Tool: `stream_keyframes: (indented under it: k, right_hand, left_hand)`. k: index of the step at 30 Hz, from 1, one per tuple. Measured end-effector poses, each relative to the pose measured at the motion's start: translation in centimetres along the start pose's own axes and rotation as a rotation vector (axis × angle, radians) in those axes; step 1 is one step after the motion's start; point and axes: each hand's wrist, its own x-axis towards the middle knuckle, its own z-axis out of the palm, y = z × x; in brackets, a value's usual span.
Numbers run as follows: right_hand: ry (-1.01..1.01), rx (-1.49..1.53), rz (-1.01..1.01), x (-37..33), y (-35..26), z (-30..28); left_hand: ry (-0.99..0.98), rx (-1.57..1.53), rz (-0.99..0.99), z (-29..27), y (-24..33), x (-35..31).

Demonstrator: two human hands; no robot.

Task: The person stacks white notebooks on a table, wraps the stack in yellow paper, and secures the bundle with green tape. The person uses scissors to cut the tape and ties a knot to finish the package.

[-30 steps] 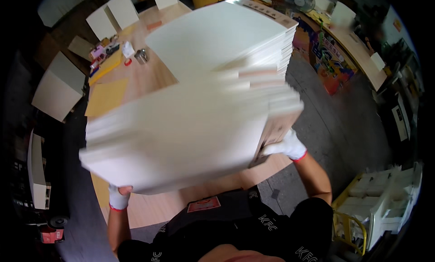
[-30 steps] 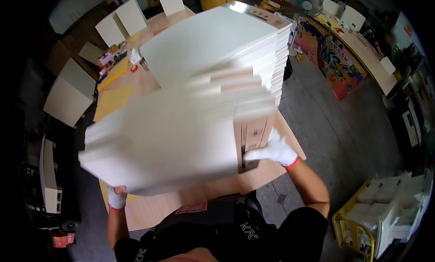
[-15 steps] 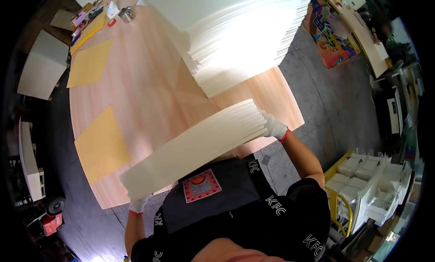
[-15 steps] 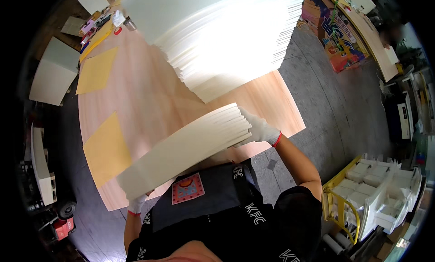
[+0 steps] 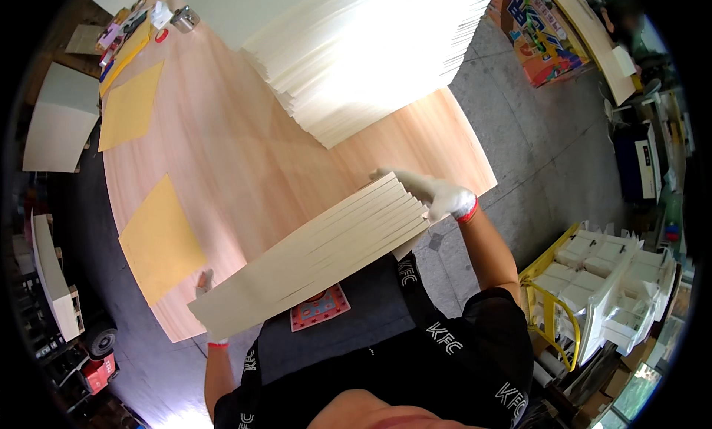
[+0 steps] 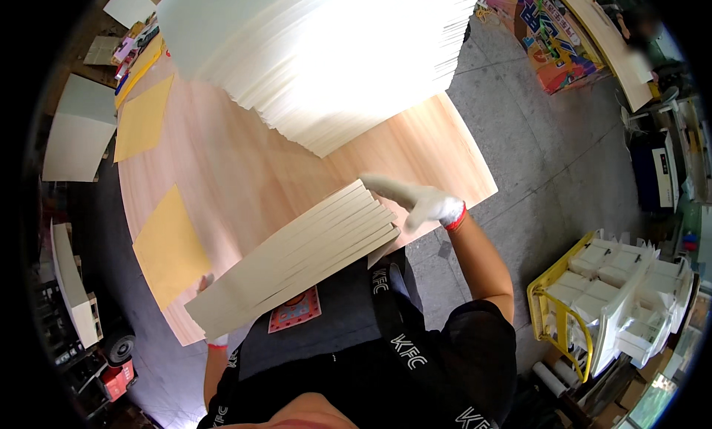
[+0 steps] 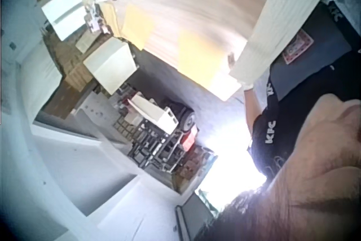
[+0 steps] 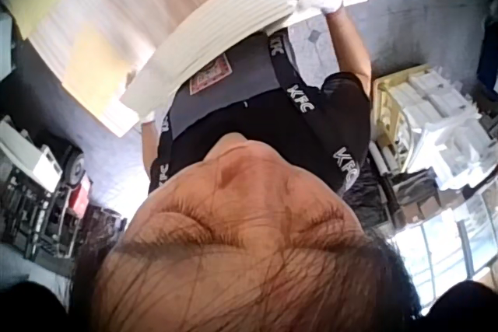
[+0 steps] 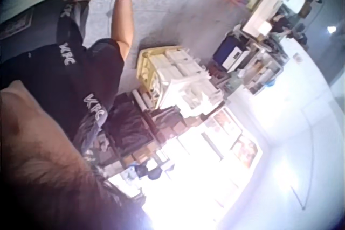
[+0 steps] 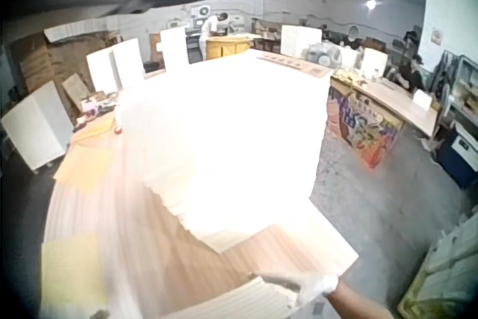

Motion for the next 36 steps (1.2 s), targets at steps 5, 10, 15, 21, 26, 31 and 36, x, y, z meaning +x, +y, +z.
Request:
stream_keyframes:
  k: [5, 10, 15, 21, 26, 31, 36]
  right_hand:
    - [0.345, -0.034, -0.111, 2.4, 6.9, 0.7]
    - [0.438, 0.296, 0.078, 3.5, 7.7, 1.3]
    - [0.411, 0.345, 0.098, 3.3, 4.1, 3.0]
    - [0.354, 0.107, 0.012, 2.5, -2.3, 5.6]
    - [0.324, 0.101, -0.013, 2.4, -3.4, 5.7]
    - [0.321, 0.015, -0.04, 2.1, -3.4, 5.6]
    - [0.376, -0.024, -0.174, 2.1, -2.9, 6.1]
  left_hand:
    - [-0.092, -0.898, -0.42, 3.4, 3.1, 0.2]
    - [-0.101, -1.129, -0.611, 4.0, 5.6, -0.2]
    - [-0.128, -1.256, -0.625, 3.9, 5.8, -0.5]
    - [-0.242, -1.131, -0.309, 4.7, 5.7, -1.0]
    - [-0.033, -0.764, -0.366, 4.1, 5.5, -1.4]
    - [0.047, -0.962, -0.495, 5.1, 6.9, -1.2]
    - [0.025, -1.41, -0.594, 4.4, 7.2, -1.5]
